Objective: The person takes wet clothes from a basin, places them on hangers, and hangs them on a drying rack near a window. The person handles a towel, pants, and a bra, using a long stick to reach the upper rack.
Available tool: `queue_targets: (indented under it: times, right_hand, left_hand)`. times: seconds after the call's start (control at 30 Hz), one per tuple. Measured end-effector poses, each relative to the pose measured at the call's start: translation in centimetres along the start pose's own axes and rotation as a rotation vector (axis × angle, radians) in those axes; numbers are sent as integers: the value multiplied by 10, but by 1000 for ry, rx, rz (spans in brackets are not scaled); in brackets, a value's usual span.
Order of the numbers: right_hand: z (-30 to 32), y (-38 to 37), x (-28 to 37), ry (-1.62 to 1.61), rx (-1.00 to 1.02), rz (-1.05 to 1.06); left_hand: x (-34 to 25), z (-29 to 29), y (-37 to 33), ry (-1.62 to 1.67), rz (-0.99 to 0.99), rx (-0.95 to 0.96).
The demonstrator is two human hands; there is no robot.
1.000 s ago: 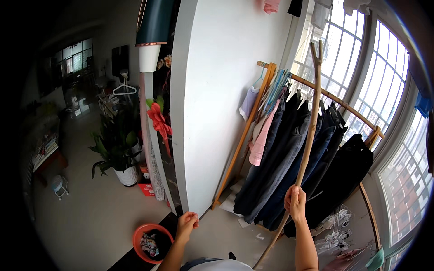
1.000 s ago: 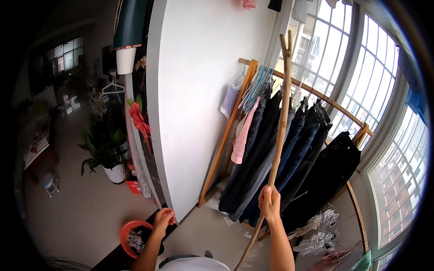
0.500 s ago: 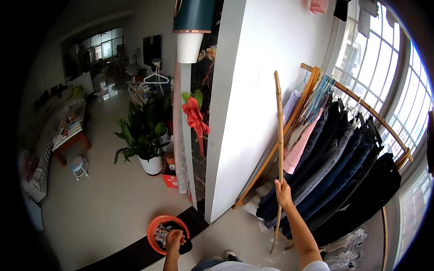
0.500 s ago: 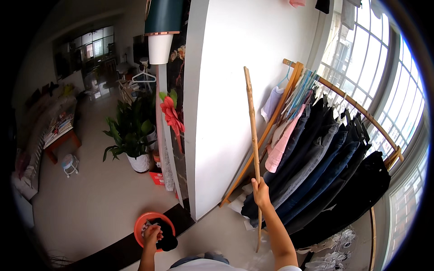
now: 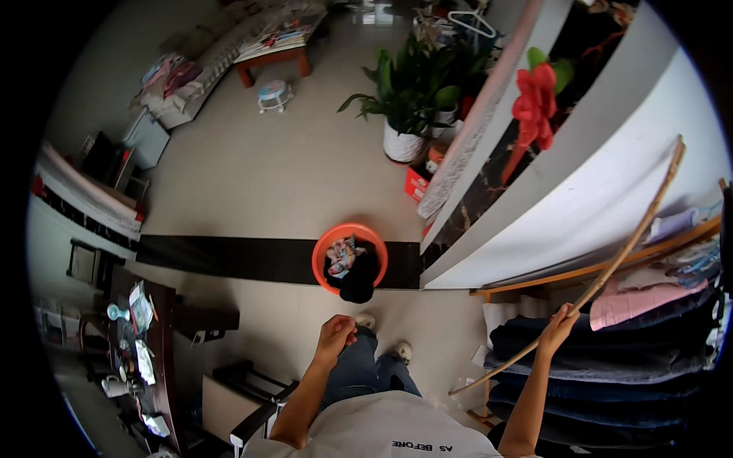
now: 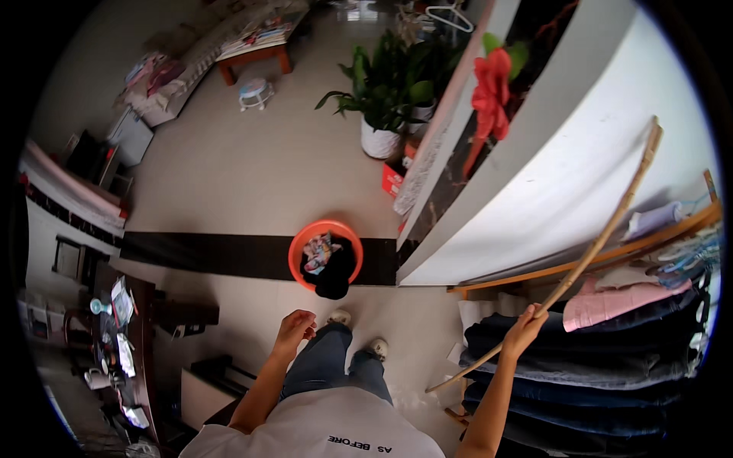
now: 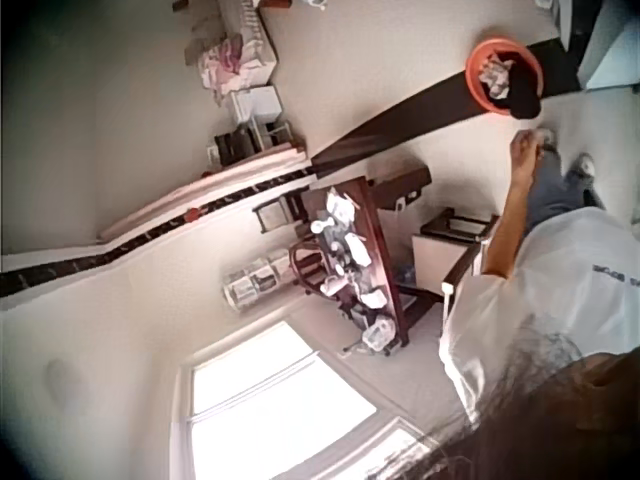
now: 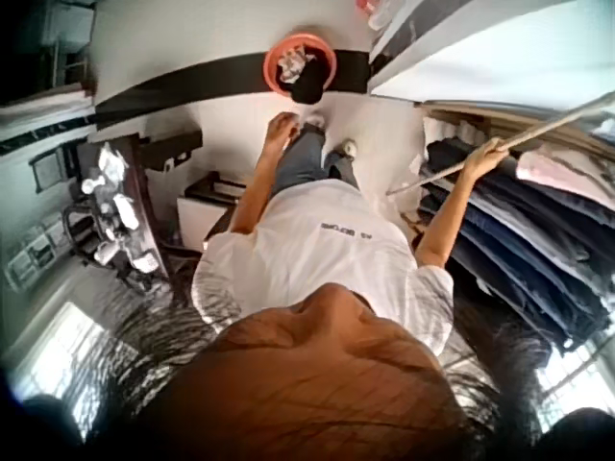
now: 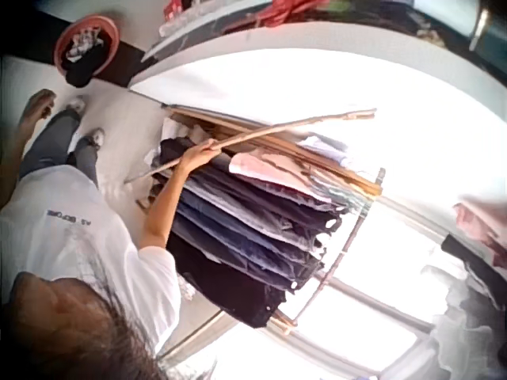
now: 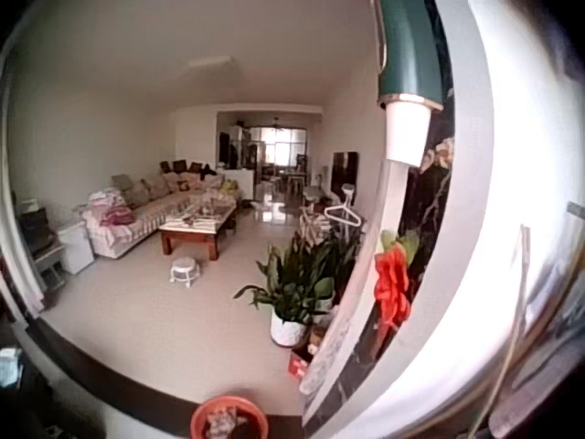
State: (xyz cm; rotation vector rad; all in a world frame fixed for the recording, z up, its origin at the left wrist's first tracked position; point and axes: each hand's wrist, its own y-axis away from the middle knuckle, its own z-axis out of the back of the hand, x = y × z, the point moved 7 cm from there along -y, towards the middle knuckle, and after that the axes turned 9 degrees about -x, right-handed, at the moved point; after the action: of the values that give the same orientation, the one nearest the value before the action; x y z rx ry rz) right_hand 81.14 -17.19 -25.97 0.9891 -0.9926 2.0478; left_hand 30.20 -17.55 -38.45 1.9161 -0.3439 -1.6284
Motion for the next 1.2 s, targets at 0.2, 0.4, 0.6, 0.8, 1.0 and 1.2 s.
queue_targets:
  times: [0.2,0.4,0.6,0.8,1.0,1.2]
  right_hand:
    - [28,50,-144,545,276,-148]
    - [4,222,-203,854,1104,-735]
    - [-227,294,-164,734,1409,-180]
    - [-418,364,-174,586,1492,-304]
    - [-536,415,-262,825,1452,-142]
    - [-606,477,-349,1044,1457,-219]
  left_hand:
    - [42,85,-2,56,77,-264]
    - [67,133,-51,139,223,-338]
    - [68,163,-130,159,272,-294]
    - [101,181,-156,246,442,-370]
    - [152,177,-167,288,615,-493]
    - [223,167,-177,312,667,-587]
